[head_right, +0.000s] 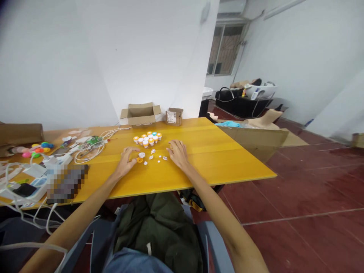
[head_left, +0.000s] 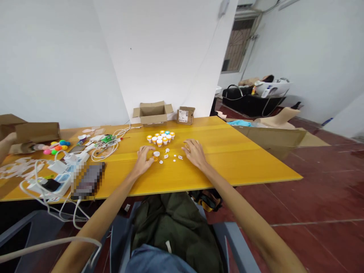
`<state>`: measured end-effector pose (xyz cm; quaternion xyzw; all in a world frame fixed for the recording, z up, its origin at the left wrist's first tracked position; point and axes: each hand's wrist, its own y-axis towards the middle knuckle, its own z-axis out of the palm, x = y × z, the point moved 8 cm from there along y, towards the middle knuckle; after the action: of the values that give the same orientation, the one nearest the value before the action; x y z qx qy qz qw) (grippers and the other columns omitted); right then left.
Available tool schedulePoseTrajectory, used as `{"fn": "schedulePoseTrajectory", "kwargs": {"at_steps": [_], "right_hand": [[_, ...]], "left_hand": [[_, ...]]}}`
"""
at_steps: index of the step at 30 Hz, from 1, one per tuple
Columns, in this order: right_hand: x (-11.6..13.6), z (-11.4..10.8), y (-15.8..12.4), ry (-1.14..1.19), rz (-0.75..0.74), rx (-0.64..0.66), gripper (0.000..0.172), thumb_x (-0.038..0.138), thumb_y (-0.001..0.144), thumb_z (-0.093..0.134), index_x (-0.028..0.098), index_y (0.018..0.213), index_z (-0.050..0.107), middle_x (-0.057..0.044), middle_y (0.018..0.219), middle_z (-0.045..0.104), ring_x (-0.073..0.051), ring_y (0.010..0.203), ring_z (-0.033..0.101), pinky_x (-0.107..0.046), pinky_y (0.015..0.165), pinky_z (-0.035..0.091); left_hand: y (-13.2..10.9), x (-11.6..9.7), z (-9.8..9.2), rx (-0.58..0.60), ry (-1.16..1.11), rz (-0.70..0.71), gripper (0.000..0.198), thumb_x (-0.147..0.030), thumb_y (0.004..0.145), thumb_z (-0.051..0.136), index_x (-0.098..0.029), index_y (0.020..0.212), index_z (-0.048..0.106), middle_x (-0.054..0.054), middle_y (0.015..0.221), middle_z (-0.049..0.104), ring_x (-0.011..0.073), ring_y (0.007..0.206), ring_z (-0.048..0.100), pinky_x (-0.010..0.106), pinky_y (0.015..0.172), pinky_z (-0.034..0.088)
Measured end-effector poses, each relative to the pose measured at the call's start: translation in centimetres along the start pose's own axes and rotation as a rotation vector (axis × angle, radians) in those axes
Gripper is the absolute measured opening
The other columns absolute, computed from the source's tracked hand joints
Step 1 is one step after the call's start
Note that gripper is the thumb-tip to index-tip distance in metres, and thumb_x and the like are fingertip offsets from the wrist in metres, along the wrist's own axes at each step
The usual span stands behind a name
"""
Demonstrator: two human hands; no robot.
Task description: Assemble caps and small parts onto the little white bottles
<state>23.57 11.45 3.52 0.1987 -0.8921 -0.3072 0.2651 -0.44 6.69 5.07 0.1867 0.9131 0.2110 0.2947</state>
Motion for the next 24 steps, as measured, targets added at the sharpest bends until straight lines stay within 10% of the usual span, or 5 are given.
{"fn": "schedulePoseTrajectory", "kwargs": {"at_steps": [13, 24], "right_hand": [[7.7, 5.4, 1.9, -0.192, -0.305, 0.493, 0.026, 0.012, 0.095, 0.05, 0.02, 0.102, 0.074, -0.012, 0.108, 0.072, -0.026, 0.104, 0.063, -0.036, 0.087, 0.045], [5.9, 4.8, 1.6, -0.053, -0.204, 0.387, 0.019, 0.024, 0.095, 0.056, 0.025, 0.091, 0.074, -0.01, 0.094, 0.075, -0.025, 0.089, 0.069, -0.035, 0.08, 0.052]], "left_hand": [[-0.8, 0.4, 1.6, 0.126, 0.057, 0.012, 0.013, -0.029, 0.086, 0.062, -0.024, 0.098, 0.061, 0.004, 0.101, 0.064, 0.0243, 0.101, 0.058, 0.04, 0.096, 0.047], [-0.5, 0.5, 1.0, 0.08, -0.139, -0.1, 0.021, -0.04, 0.09, 0.057, -0.024, 0.083, 0.069, 0.004, 0.086, 0.073, 0.0234, 0.086, 0.065, 0.036, 0.085, 0.051]]}}
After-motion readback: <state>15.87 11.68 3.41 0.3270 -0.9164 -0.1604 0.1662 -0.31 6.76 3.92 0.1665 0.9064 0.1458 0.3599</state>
